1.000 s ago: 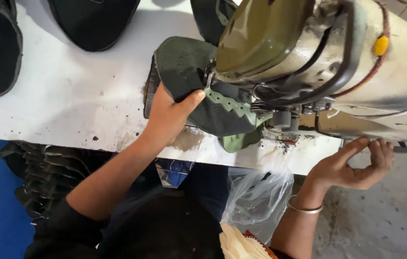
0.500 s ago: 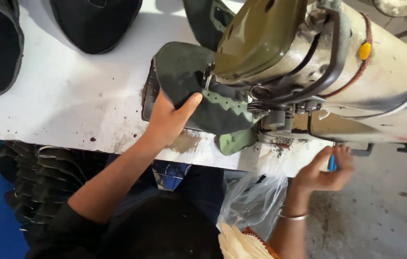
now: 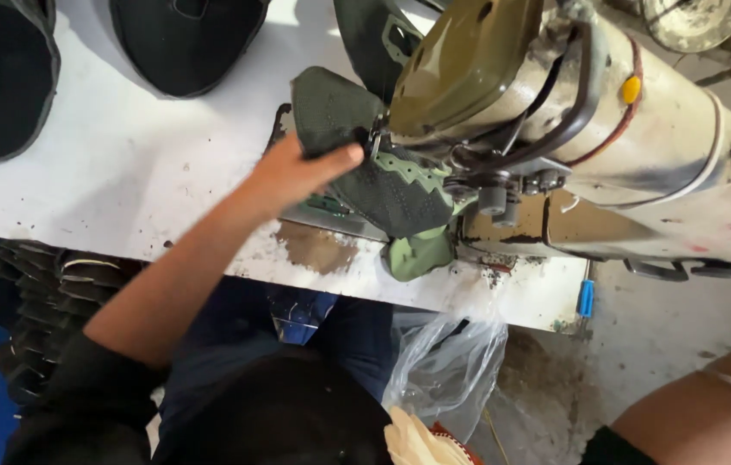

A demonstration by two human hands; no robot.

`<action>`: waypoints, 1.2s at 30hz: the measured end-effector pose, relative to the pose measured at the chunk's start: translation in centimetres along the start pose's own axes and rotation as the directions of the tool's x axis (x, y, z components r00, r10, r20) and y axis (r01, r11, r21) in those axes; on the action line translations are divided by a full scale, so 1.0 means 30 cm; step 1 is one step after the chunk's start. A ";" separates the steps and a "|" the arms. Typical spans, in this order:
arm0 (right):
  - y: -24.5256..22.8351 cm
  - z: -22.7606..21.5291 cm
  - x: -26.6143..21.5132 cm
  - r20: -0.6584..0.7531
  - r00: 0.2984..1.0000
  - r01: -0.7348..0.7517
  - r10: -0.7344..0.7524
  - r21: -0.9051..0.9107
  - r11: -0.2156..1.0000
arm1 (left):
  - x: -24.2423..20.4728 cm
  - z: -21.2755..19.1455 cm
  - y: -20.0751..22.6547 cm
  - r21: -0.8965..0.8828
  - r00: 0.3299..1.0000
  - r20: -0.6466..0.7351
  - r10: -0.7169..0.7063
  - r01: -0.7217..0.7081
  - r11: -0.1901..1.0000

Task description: The person operates a sewing machine to stitch the edges of black slipper uppers. They repeatedly pick up a slipper, guide it under the needle, and then place the finished item on a pile to the left.

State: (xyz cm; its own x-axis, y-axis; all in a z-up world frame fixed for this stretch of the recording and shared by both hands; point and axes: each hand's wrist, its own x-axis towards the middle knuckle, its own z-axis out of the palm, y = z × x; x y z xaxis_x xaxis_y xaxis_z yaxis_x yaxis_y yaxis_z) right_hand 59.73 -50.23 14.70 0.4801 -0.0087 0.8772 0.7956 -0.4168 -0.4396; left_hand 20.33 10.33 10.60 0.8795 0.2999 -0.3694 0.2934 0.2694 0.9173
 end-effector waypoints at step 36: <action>-0.653 0.121 -0.129 0.033 0.992 0.124 -0.122 -0.415 0.901 | 0.440 -0.344 -0.196 0.847 0.381 -0.429 0.819 -0.145 0.511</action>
State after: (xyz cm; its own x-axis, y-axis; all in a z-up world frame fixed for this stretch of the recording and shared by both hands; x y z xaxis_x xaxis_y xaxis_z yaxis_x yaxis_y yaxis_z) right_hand 43.63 -38.73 19.22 0.3919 0.0724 0.9172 0.6237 -0.7538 -0.2070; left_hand 26.34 22.15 -1.20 0.4142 0.7278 0.5466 0.3401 -0.6808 0.6487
